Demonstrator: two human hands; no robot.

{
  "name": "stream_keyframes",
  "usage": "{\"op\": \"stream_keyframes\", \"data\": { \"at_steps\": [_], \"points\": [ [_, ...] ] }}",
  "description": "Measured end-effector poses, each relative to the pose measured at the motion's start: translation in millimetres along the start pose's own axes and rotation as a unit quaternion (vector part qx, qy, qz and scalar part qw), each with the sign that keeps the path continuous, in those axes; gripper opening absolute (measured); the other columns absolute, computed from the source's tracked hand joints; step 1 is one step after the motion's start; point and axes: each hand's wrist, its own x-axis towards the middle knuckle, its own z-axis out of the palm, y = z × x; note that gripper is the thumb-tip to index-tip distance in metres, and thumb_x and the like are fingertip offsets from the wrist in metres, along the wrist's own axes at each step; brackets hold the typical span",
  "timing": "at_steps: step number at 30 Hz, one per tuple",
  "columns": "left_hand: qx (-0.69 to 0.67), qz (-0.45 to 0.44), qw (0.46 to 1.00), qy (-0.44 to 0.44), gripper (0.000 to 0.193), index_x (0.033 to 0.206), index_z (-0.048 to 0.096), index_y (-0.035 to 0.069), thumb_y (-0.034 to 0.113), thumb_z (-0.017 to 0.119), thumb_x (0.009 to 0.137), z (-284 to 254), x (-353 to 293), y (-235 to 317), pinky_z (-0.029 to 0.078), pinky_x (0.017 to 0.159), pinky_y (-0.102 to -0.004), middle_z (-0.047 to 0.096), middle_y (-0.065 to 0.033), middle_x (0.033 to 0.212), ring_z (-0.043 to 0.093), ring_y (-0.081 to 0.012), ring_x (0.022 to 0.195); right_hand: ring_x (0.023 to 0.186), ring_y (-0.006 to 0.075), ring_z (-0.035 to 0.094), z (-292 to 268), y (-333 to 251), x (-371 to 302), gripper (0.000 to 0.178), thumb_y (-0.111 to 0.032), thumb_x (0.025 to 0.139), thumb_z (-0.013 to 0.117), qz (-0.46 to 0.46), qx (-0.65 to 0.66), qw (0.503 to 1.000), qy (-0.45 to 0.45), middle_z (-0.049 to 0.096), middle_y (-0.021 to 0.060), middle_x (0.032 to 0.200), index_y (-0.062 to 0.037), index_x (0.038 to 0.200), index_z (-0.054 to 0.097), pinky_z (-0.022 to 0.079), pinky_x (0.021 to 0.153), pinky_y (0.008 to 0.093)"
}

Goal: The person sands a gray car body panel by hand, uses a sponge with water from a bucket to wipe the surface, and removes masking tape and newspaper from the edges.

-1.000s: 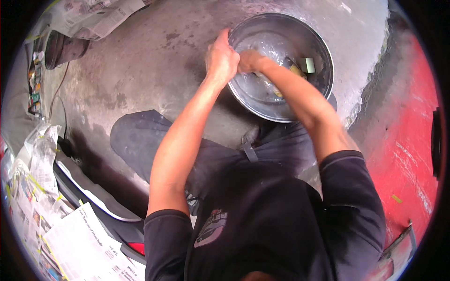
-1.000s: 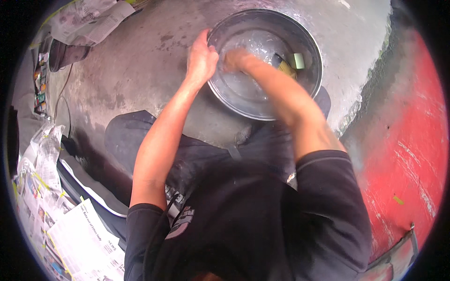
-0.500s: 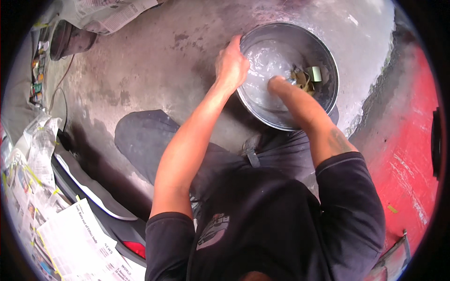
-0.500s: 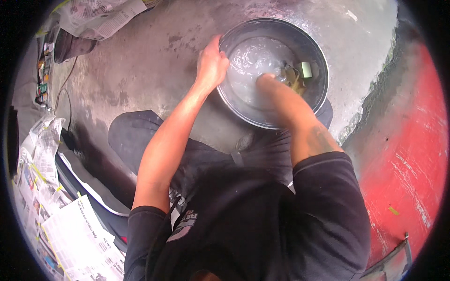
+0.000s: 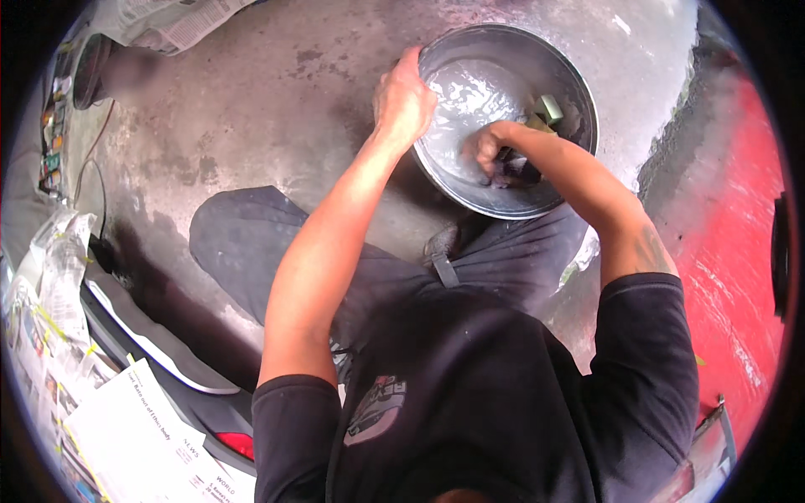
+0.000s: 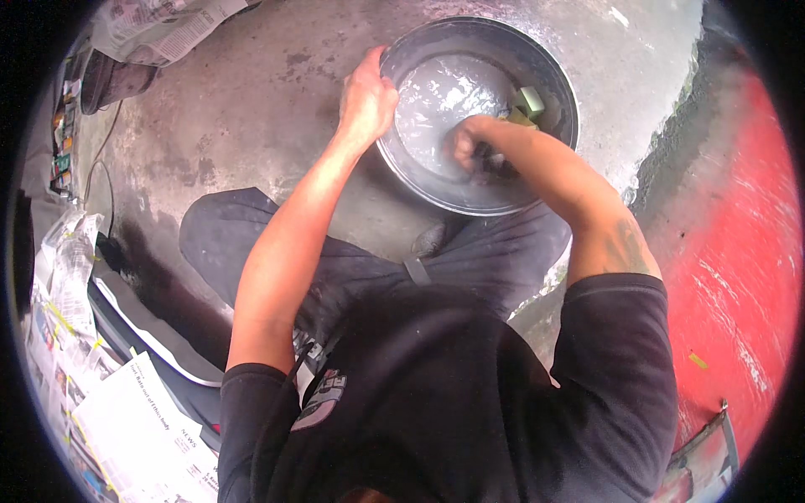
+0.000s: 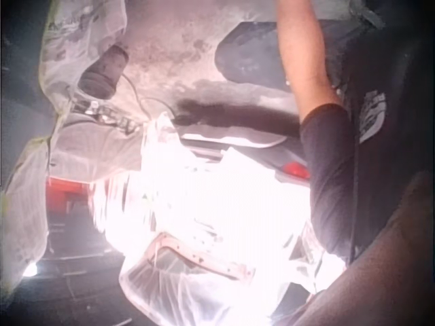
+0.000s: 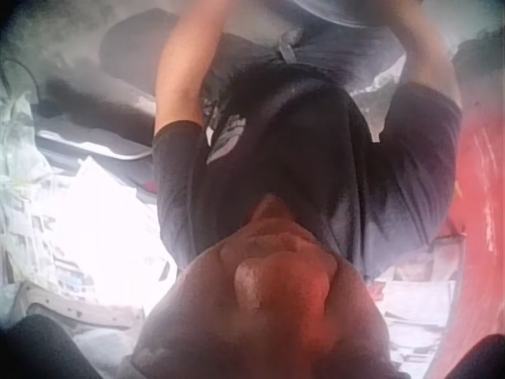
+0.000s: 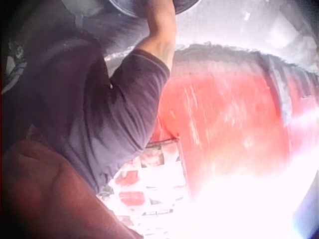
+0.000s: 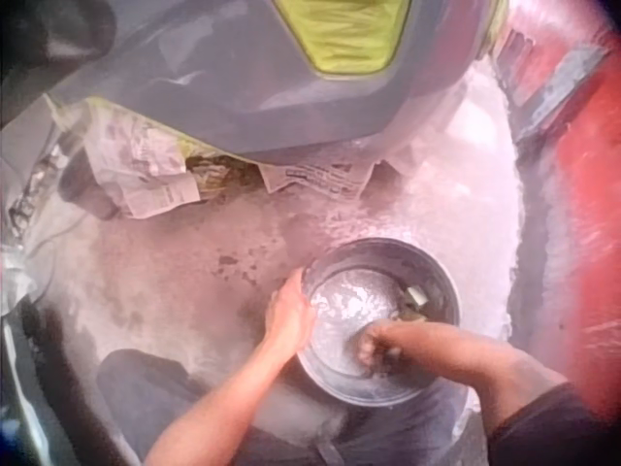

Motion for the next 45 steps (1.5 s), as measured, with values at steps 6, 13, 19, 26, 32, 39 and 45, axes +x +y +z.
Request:
{"op": "stream_keyframes", "data": {
  "at_steps": [6, 13, 19, 26, 32, 39, 45],
  "points": [
    [-0.011, -0.017, 0.999, -0.027, 0.054, 0.143, 0.053, 0.001, 0.002, 0.052, 0.090, -17.5, -6.1, 9.0, 0.052, 0.101, -0.0488, 0.069, -0.0299, 0.121, 0.066, -0.0460, 0.116, 0.094, 0.0155, 0.067, -10.8, -23.7, -60.3, 0.051, 0.002, 0.067, 0.071, -0.213, 0.317, 0.915, 0.131, 0.074, 0.0030, 0.103, -0.0057, 0.118, 0.074, 0.053, 0.087, 0.0298],
    [0.000, -0.018, 1.000, -0.012, 0.055, 0.142, 0.053, 0.002, 0.001, 0.055, 0.088, -13.2, -4.4, 4.1, 0.052, 0.098, -0.0502, 0.070, -0.0289, 0.118, 0.067, -0.0460, 0.114, 0.117, 0.0183, 0.058, -2.8, -34.2, -86.0, 0.043, -0.014, 0.086, 0.057, -0.236, 0.371, 0.831, 0.340, 0.068, 0.0055, 0.127, -0.0089, 0.125, 0.072, 0.042, 0.106, 0.0318],
    [-0.005, -0.003, 1.000, -0.024, 0.052, 0.143, 0.052, -0.001, 0.000, 0.052, 0.091, -10.5, -8.1, 4.0, 0.050, 0.103, -0.0492, 0.068, -0.0294, 0.124, 0.065, -0.0443, 0.121, 0.123, 0.0297, 0.064, -37.6, 28.2, -43.2, 0.047, -0.028, 0.101, 0.046, -0.194, 0.138, 0.791, 0.564, 0.068, 0.0175, 0.134, -0.0063, 0.138, 0.066, 0.048, 0.107, 0.0415],
    [0.004, -0.008, 1.000, -0.017, 0.052, 0.143, 0.052, -0.001, 0.000, 0.051, 0.091, -8.1, -6.2, 10.0, 0.049, 0.105, -0.0468, 0.067, -0.0289, 0.128, 0.063, -0.0433, 0.124, 0.117, 0.0304, 0.066, -55.4, 110.4, 33.8, 0.035, -0.020, 0.100, 0.047, 0.065, -0.139, 0.923, 0.353, 0.070, 0.0148, 0.126, -0.0109, 0.124, 0.070, 0.051, 0.100, 0.0437],
    [-0.008, 0.016, 1.000, 0.014, 0.054, 0.141, 0.057, 0.007, 0.001, 0.054, 0.087, -6.0, -4.8, -11.9, 0.054, 0.094, -0.0527, 0.072, -0.0271, 0.114, 0.068, -0.0462, 0.109, 0.111, 0.0261, 0.066, -4.0, 79.1, 80.8, 0.030, -0.020, 0.098, 0.051, 0.120, -0.074, 0.972, 0.189, 0.071, 0.0125, 0.118, -0.0108, 0.119, 0.071, 0.051, 0.096, 0.0407],
    [0.005, -0.007, 1.000, 0.005, 0.055, 0.142, 0.055, 0.004, 0.001, 0.054, 0.087, -5.6, -3.6, -3.0, 0.052, 0.097, -0.0512, 0.071, -0.0271, 0.116, 0.067, -0.0446, 0.112, 0.103, 0.0212, 0.067, 16.0, 28.9, 85.8, 0.025, -0.021, 0.096, 0.056, -0.051, 0.274, 0.958, 0.073, 0.072, 0.0099, 0.109, -0.0106, 0.112, 0.072, 0.052, 0.091, 0.0373],
    [-0.021, -0.001, 1.000, -0.020, 0.053, 0.143, 0.053, 0.000, 0.000, 0.050, 0.090, -11.3, -9.6, -3.0, 0.050, 0.103, -0.0479, 0.068, -0.0288, 0.124, 0.064, -0.0445, 0.121, 0.097, 0.0169, 0.067, 10.2, 22.7, 85.2, 0.021, -0.021, 0.095, 0.060, -0.144, 0.454, 0.879, 0.021, 0.073, 0.0077, 0.102, -0.0105, 0.107, 0.073, 0.053, 0.086, 0.0343]
  ]
}}
